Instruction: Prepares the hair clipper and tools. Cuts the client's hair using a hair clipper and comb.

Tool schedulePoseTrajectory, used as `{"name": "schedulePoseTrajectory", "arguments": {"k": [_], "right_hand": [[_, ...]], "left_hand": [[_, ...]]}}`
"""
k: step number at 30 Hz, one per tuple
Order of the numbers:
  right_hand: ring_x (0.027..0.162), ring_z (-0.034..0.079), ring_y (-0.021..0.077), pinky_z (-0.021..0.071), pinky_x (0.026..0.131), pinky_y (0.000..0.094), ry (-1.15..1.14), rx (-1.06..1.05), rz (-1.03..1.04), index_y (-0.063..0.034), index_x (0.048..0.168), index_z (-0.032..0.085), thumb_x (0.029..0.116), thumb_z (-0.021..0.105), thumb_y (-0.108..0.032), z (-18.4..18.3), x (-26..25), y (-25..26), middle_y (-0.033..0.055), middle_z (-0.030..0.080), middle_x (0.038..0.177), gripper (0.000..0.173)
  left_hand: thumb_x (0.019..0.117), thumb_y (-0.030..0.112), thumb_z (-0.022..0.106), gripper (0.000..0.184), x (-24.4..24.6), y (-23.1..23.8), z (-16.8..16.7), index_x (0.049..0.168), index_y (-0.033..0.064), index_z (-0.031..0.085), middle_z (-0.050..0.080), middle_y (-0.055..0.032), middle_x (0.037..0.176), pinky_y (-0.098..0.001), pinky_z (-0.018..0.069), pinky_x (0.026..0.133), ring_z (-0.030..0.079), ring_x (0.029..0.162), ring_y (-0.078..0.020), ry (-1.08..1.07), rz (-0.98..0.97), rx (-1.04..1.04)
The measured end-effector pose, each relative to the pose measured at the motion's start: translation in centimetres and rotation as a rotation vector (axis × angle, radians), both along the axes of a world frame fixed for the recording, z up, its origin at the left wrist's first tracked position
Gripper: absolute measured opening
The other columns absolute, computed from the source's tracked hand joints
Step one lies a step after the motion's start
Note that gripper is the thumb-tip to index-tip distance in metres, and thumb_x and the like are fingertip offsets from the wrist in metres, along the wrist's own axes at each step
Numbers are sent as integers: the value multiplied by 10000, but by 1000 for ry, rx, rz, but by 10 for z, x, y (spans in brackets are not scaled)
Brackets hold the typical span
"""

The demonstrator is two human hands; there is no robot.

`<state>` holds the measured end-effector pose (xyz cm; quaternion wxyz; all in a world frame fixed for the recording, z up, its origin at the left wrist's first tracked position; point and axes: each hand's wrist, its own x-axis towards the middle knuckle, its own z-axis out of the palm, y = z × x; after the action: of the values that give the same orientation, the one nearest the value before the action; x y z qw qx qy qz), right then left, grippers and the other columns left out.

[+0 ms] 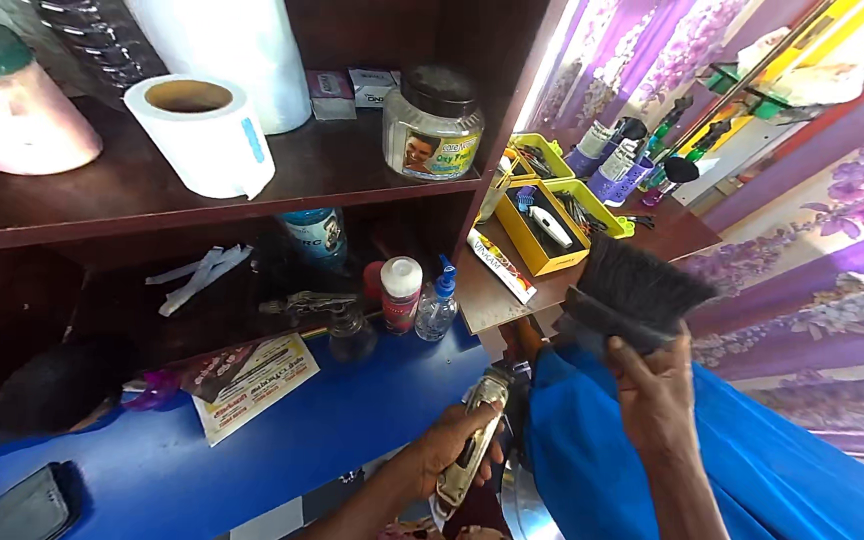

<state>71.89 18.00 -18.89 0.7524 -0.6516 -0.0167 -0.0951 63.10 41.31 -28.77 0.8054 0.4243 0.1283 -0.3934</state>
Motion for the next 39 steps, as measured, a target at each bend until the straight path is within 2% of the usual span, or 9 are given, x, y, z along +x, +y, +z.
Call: {"name": "schedulePoseTrajectory", "arguments": {"k": [5, 8, 11, 14, 16, 20, 25, 31, 39], "right_hand": [[999, 709, 200, 625, 857, 411, -49, -361, 123, -53, 1380, 516, 833, 794, -31, -62, 51, 48, 96, 697, 1147, 614], [996, 716, 238, 608, 879, 484, -68, -619, 147, -25, 1370, 517, 824, 848, -173, -91, 96, 76, 130, 706, 1125, 655], [1045, 699, 344, 557, 917, 571, -140, -836, 227, 23, 1352, 552, 816, 844, -177, -107, 128, 90, 197, 705, 1124, 642], [991, 711, 340, 566, 885, 560, -85, -946, 314, -21, 1297, 599, 823, 824, -195, -115, 146, 94, 173, 718, 1068, 553], [991, 714, 326, 565, 894, 539, -39, -996, 375, -38, 1303, 597, 829, 824, -247, -113, 153, 92, 161, 723, 1070, 565], [1175, 652, 310, 532, 1013, 501, 25, -1000, 619, -74, 1475, 478, 783, 867, -196, -85, 161, 55, 163, 622, 1347, 804], [869, 733, 160, 638, 792, 402, -141, -942, 566, -90, 1178, 694, 891, 782, -189, -18, 218, -14, 38, 734, 1060, 317], [894, 722, 354, 565, 801, 630, -301, -1205, 329, -59, 1150, 721, 990, 672, -153, 1, 344, -28, 152, 738, 1060, 191], [996, 682, 453, 531, 771, 654, -494, -1484, 353, -63, 1050, 749, 1009, 606, -121, -27, 423, 34, 208, 723, 1015, 160]], "left_hand": [[1013, 470, 608, 461, 15, -12, 4, 1194, 46, 593, 722, -59, 837, -300, 584, 565, 668, 586, -141, -156, -329, 220], [991, 451, 652, 463, 27, -30, -5, 1189, 37, 595, 722, -60, 846, -327, 598, 600, 684, 628, -153, -181, -367, 258], [978, 413, 681, 472, 45, -47, -12, 1211, 13, 591, 714, -72, 882, -349, 604, 662, 692, 683, -161, -208, -397, 317], [968, 370, 701, 451, 67, -62, -10, 1197, -3, 590, 705, -80, 897, -355, 600, 686, 689, 708, -161, -234, -422, 345], [966, 362, 703, 458, 82, -71, -8, 1205, -13, 592, 704, -88, 906, -364, 597, 698, 686, 716, -166, -260, -440, 365], [963, 394, 706, 514, 106, -81, -6, 1213, -41, 596, 713, -142, 939, -437, 596, 757, 704, 770, -219, -333, -504, 450], [957, 425, 700, 505, 128, -86, -2, 1170, -26, 614, 702, -129, 893, -456, 586, 742, 691, 739, -221, -341, -466, 484], [951, 389, 719, 494, 150, -93, 11, 1208, -16, 601, 705, -126, 933, -435, 590, 750, 694, 765, -212, -357, -379, 428], [962, 346, 715, 465, 168, -95, 25, 1224, -16, 587, 702, -114, 967, -386, 594, 758, 695, 784, -183, -355, -312, 371]]}}
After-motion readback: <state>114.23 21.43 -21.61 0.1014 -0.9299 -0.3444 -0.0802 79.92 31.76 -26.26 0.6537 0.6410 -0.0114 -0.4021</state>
